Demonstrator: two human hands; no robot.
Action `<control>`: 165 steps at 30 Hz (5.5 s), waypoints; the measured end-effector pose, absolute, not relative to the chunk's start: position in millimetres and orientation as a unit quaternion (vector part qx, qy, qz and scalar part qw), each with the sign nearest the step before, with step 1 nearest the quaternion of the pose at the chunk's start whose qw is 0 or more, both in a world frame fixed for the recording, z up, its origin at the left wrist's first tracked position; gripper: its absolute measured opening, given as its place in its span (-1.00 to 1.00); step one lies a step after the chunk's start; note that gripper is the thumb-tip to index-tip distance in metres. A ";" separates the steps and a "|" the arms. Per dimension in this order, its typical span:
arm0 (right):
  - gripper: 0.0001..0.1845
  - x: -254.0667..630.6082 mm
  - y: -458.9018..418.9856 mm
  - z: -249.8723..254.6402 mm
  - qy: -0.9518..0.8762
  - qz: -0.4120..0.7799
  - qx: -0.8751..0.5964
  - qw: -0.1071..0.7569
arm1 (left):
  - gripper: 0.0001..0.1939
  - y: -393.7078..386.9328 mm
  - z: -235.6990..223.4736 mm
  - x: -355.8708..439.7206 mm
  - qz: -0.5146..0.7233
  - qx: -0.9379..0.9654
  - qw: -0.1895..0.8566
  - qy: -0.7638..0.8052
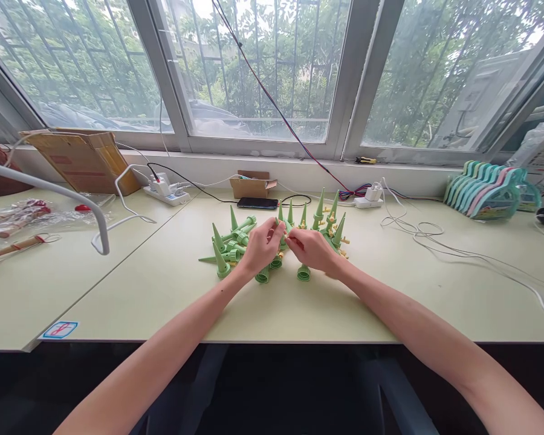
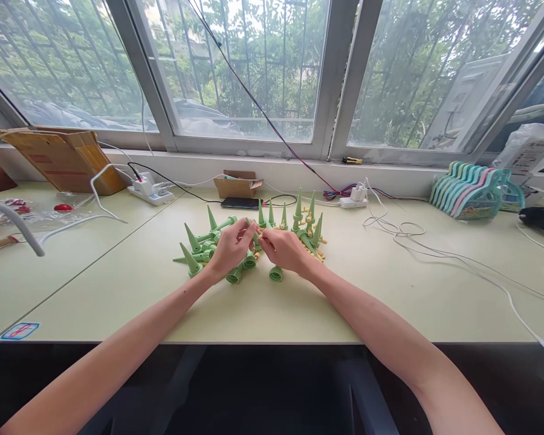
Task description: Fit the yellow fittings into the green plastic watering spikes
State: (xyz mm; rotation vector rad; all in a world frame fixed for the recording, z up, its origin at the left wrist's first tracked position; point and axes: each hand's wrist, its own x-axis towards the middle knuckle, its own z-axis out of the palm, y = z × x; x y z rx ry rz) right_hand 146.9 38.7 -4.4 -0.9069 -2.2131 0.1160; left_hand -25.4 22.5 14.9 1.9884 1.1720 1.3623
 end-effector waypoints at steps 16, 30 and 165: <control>-0.68 143.4 34.0 -4.4 -0.869 0.062 -0.333 0.361 | -0.65 28.4 10.7 -27.2 0.485 0.707 0.271 0.438; -0.69 143.4 33.4 -4.9 -0.882 0.051 -0.315 0.348 | -0.66 31.4 9.9 -28.4 0.477 0.710 0.283 0.435; -0.43 149.7 43.0 0.8 -0.746 -0.039 -0.591 0.306 | -0.78 30.6 10.1 -28.2 0.454 0.746 0.165 0.458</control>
